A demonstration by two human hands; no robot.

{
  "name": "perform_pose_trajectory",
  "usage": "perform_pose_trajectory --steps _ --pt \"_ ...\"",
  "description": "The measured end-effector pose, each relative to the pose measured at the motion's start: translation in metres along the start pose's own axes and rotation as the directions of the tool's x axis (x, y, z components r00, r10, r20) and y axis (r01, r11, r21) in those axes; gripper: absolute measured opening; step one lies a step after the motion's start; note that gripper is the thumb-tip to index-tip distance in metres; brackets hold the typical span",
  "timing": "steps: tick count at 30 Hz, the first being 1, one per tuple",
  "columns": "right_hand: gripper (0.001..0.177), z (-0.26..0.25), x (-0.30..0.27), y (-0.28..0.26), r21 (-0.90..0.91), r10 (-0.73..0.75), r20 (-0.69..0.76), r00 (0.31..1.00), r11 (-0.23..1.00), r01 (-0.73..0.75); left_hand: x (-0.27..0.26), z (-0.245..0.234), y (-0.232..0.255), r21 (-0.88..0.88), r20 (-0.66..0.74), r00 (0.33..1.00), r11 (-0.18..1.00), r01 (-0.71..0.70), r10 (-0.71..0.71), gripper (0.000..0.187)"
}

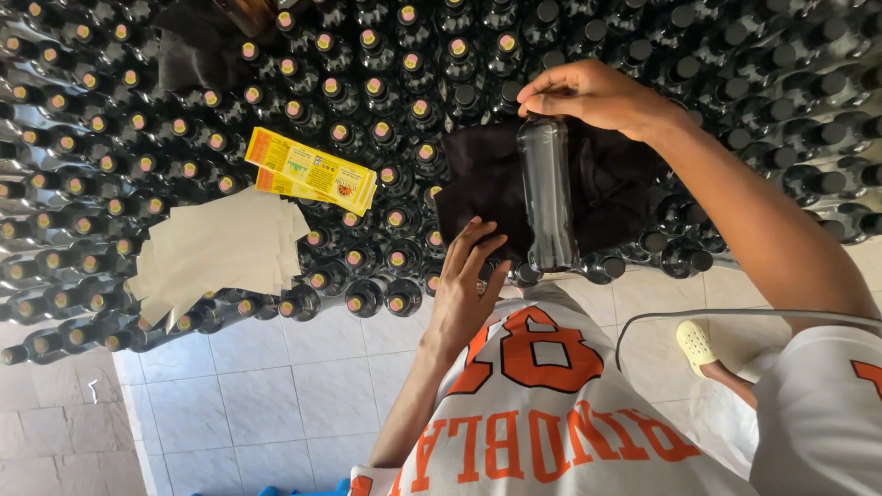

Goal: Manually peeling adhesive labels from a sheet and applying them to plastic bottles.

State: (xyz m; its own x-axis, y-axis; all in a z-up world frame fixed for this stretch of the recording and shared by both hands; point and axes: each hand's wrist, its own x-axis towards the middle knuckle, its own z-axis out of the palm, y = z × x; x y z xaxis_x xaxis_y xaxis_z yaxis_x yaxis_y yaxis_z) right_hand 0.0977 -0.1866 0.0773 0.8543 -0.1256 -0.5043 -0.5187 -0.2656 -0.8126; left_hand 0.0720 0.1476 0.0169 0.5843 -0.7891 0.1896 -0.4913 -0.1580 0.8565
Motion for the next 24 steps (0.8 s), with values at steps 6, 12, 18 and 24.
perform_pose_trajectory --steps 6,12,18,24 --pt "0.023 -0.003 0.012 0.022 -0.100 -0.132 -0.096 0.987 0.987 0.122 0.001 0.000 0.001 0.017 0.034 0.999 1.000 0.025 -0.026 0.033" --pt "0.026 -0.004 0.011 0.018 -0.094 -0.178 -0.051 0.983 0.981 0.173 -0.001 0.001 -0.002 0.025 0.039 0.999 0.999 0.031 -0.032 0.033" --pt "0.026 -0.005 0.009 0.013 -0.161 -0.176 -0.032 0.984 0.972 0.169 0.002 0.002 -0.003 0.033 0.037 0.999 0.999 0.022 -0.023 0.033" --pt "0.026 -0.005 0.011 0.016 -0.218 -0.163 -0.073 0.984 0.965 0.143 0.004 0.003 -0.003 0.056 0.037 0.999 0.998 0.020 -0.022 0.033"
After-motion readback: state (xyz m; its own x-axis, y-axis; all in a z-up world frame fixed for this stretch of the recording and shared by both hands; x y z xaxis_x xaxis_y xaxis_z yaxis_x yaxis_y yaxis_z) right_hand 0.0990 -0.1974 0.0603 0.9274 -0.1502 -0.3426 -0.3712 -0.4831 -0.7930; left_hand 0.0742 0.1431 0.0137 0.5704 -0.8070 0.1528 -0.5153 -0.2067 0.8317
